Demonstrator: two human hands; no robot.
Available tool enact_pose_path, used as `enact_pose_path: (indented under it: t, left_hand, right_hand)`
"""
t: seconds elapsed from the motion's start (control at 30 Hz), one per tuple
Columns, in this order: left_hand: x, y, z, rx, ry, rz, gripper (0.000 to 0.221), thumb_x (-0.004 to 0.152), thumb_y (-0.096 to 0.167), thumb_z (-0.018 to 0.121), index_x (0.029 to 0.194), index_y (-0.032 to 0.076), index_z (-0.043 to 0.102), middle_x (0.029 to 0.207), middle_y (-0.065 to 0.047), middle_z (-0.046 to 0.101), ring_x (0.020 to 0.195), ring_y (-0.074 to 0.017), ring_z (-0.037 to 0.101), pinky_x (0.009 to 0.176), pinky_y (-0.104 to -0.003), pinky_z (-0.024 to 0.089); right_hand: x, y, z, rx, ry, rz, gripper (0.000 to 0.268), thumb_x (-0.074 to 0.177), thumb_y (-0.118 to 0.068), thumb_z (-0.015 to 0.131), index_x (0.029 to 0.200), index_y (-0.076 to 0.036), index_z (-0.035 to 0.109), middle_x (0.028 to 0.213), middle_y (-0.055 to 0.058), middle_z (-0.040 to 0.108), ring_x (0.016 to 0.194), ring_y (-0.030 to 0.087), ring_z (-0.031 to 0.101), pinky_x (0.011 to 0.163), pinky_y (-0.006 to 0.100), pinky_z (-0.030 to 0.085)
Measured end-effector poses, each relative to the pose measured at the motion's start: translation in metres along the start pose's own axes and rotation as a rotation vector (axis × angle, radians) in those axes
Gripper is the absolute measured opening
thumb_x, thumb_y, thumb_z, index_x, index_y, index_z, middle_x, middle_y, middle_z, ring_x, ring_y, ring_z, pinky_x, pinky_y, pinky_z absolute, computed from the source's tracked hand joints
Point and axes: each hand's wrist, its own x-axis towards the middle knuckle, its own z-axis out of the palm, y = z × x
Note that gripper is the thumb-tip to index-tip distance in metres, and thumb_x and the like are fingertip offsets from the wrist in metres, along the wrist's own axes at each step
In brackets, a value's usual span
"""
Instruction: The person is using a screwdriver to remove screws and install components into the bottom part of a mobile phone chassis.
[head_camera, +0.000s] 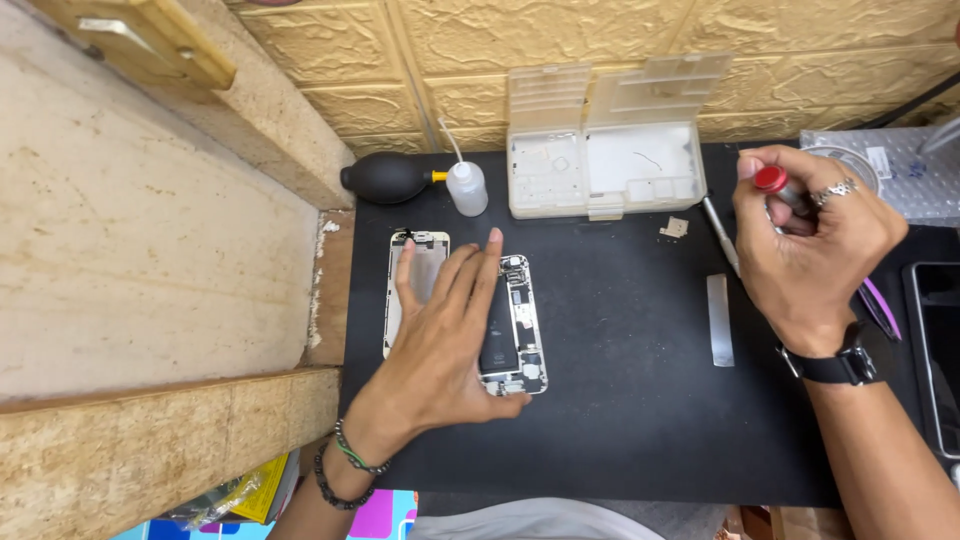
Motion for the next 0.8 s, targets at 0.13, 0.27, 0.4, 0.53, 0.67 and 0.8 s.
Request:
enact_pose_path:
  t: [0.13,0.27,0.4,0.53,0.67,0.8]
  left_hand:
    - [0.008,0.036,0.015,0.090,-0.010,-0.003,0.155,0.059,0.087,0.080,0.158,-0.010,0.010,0.156,-0.023,0.039,0.140,-0.0367,0.042,0.120,-0.071,0.003]
    - [0.022,0.083,0.034,0.172,-0.001,-0.141,0.146,0.064,0.090,0.067,0.159,-0.008,0.015,0.136,-0.030,0.053,0.133,-0.0426,0.047,0.120,-0.071,0.008]
    - [0.037,0.106,0.043,0.337,0.019,-0.247,0.155,0.061,0.106,0.054,0.158,-0.008,0.018,0.129,-0.027,0.056,0.127,-0.0400,0.049,0.120,-0.069,0.015]
    - [0.044,0.084,0.030,0.229,0.075,-0.160,0.156,0.057,0.107,0.038,0.157,-0.010,0.016,0.137,-0.027,0.048,0.129,-0.0430,0.044,0.119,-0.072,0.013]
    - [0.047,0.049,0.018,-0.020,-0.092,0.144,0.152,0.059,0.090,0.075,0.160,-0.002,0.008,0.151,-0.022,0.037,0.145,-0.0395,0.032,0.117,-0.076,0.005]
    - [0.046,0.034,0.022,-0.097,-0.088,0.201,0.134,0.066,0.067,0.088,0.161,0.006,0.015,0.156,-0.012,0.038,0.151,-0.0398,0.029,0.116,-0.077,0.002]
  right_hand:
    - [0.001,0.002,0.002,-0.008,0.013,-0.037,0.014,0.113,0.023,0.078,0.108,0.010,0.080,0.071,0.006,0.050,0.066,0.017,0.046,0.071,0.034,0.041]
    - [-0.001,0.003,0.003,0.023,0.012,-0.069,0.013,0.111,0.024,0.078,0.108,0.012,0.079,0.070,0.007,0.053,0.064,0.017,0.048,0.069,0.033,0.042]
    - [-0.004,0.002,0.005,0.039,0.007,-0.074,0.015,0.110,0.027,0.077,0.108,0.012,0.079,0.069,0.007,0.050,0.065,0.017,0.047,0.069,0.033,0.042]
    - [-0.005,0.006,0.004,0.022,0.012,-0.083,0.015,0.111,0.024,0.079,0.107,0.010,0.079,0.067,0.006,0.049,0.064,0.017,0.047,0.068,0.033,0.042]
    - [-0.006,0.003,0.002,0.019,-0.013,-0.071,0.012,0.111,0.023,0.078,0.110,0.011,0.080,0.069,0.007,0.053,0.065,0.018,0.050,0.069,0.033,0.044]
    - [-0.007,0.008,0.007,0.034,-0.012,-0.096,0.011,0.108,0.022,0.077,0.109,0.012,0.080,0.068,0.007,0.054,0.064,0.017,0.050,0.067,0.033,0.047]
